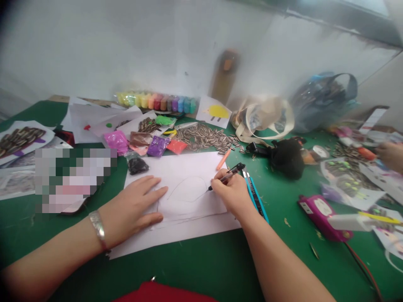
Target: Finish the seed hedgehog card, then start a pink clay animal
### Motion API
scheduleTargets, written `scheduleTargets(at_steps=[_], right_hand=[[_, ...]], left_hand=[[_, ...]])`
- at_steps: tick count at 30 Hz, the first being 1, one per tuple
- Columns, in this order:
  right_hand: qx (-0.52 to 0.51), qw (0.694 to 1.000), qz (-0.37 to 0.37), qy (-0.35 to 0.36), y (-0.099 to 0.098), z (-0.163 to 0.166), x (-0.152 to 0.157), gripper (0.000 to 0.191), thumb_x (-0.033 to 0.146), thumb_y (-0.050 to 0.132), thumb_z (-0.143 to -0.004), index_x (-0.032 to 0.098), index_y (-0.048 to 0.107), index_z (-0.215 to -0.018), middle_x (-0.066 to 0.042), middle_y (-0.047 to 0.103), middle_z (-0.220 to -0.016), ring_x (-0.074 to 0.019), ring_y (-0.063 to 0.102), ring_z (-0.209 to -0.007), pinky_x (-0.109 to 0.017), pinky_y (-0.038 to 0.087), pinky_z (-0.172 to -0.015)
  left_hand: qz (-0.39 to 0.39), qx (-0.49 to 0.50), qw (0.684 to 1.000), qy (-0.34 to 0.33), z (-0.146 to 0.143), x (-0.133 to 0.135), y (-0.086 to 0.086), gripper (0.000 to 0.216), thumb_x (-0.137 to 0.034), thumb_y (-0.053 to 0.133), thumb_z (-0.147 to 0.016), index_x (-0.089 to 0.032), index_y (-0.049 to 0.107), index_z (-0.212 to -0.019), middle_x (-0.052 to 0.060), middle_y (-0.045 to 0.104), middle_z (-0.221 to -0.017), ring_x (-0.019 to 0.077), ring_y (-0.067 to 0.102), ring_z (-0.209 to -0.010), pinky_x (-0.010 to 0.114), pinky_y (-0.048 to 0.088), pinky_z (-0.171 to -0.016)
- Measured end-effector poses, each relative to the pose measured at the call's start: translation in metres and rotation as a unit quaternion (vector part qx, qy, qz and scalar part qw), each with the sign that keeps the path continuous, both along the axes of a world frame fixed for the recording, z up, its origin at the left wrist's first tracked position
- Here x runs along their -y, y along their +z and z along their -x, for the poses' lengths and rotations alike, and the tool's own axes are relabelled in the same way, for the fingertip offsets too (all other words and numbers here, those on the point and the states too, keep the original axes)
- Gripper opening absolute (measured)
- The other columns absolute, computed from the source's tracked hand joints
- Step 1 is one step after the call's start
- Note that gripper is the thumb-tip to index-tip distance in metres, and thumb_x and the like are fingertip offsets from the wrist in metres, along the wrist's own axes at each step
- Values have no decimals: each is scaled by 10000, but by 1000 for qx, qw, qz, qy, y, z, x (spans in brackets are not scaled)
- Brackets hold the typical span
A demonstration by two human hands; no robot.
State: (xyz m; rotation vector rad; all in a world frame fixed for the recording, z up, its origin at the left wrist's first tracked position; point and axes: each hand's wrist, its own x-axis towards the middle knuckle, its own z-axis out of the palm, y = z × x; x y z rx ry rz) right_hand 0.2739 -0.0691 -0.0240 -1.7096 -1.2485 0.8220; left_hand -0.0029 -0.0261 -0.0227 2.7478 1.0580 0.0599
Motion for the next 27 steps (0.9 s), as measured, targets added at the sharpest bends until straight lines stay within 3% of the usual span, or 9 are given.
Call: scheduleTargets(at_steps=[5, 15, 21, 27], right_hand=[[20, 1000, 14, -19, 2, 0, -1, 108, 226, 541, -690, 207, 523, -585, 28, 492, -575, -203, 595, -707, -306, 406, -643], [-22, 999, -8, -32, -3, -2, -2, 135, 253, 576, -698, 198, 542, -579, 24, 499, -575, -213, 615, -704, -304, 379, -631], [-52, 998, -20, -8, -3, -1, 1, 143, 240, 586, -694, 203, 539, -564, 30, 463, -558, -152, 502, -605, -297, 400, -602], [-33, 998, -1, 46, 5, 8, 5, 98, 203, 549, -682, 193, 566, -586, 27, 475, -578, -123, 412, -573, -270, 307, -531]], left_hand=[[8, 13, 1000, 7, 0, 0, -2, 561, -427, 680, -790, -215, 561, -1295, 157, 491, -1401, 361, 382, -1326, 522, 349, -1082], [11, 11, 1000, 4, -1, -1, 1, 561, -412, 692, -786, -203, 565, -1291, 166, 492, -1401, 366, 384, -1326, 528, 348, -1084], [13, 14, 1000, 7, 0, -1, -1, 562, -422, 686, -786, -212, 562, -1292, 156, 496, -1398, 358, 384, -1327, 524, 344, -1088], [6, -3, 1000, -1, -2, -1, 6, 563, -413, 691, -789, -195, 568, -1293, 168, 501, -1389, 360, 403, -1307, 516, 356, -1076]])
